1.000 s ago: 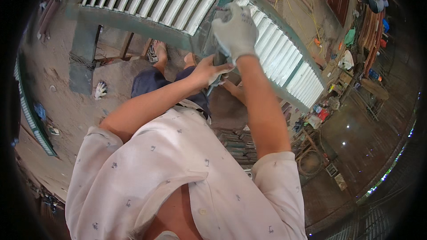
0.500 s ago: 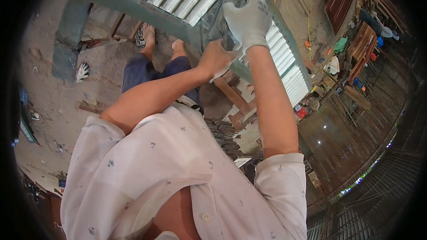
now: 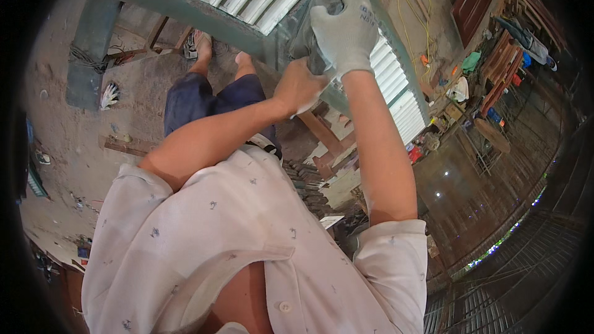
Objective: The person uses an electric sander to smooth the surface of a long, slatted wooden object. They move the sander along the slats and edges, then switch to a hand-held sanding block to finish the surface.
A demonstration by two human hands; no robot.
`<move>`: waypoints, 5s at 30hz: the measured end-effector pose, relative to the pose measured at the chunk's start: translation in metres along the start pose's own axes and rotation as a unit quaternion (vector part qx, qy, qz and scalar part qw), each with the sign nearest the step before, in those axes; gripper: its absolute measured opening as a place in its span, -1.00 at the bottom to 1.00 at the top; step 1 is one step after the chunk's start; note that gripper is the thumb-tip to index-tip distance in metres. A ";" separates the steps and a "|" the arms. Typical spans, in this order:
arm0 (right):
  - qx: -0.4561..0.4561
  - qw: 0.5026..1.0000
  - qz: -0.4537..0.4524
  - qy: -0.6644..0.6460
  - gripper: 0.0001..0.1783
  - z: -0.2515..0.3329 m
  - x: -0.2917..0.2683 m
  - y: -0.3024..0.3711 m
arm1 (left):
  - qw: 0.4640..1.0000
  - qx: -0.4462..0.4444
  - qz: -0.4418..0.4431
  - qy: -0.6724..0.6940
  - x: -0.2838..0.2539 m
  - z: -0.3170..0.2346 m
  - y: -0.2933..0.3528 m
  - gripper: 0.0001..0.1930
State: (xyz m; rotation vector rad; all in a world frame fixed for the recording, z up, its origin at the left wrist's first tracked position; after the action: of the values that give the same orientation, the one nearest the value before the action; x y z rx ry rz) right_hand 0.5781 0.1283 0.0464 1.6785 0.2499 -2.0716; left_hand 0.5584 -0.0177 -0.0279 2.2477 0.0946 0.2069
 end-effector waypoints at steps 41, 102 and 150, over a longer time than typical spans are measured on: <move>0.138 0.970 0.034 -0.198 -0.51 -0.054 -0.010 -0.030 | 0.993 0.059 0.050 -0.093 0.002 -0.031 -0.028 -0.52; 0.081 0.992 -0.039 -0.086 -0.61 -0.015 -0.013 -0.036 | 0.988 -0.032 0.144 -0.036 -0.031 -0.050 -0.024 -0.56; 0.067 0.996 0.025 0.054 -0.27 -0.071 -0.037 -0.080 | 0.971 0.164 0.128 -0.120 0.022 -0.061 -0.082 -0.44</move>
State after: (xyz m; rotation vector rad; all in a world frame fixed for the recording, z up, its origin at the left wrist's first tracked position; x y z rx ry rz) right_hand 0.6093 0.2371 0.0537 1.8592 0.1042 -2.0032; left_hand 0.5695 0.0841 -0.0507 2.5940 -0.3158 0.0562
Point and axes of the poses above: each hand's wrist, its own y-axis away from the middle knuckle, its own x-axis out of the palm, z = x × y, the point moved 5 cm from there along -y, towards the middle knuckle, and after that the axes turned 9 degrees about -x, right-handed, at the moved point
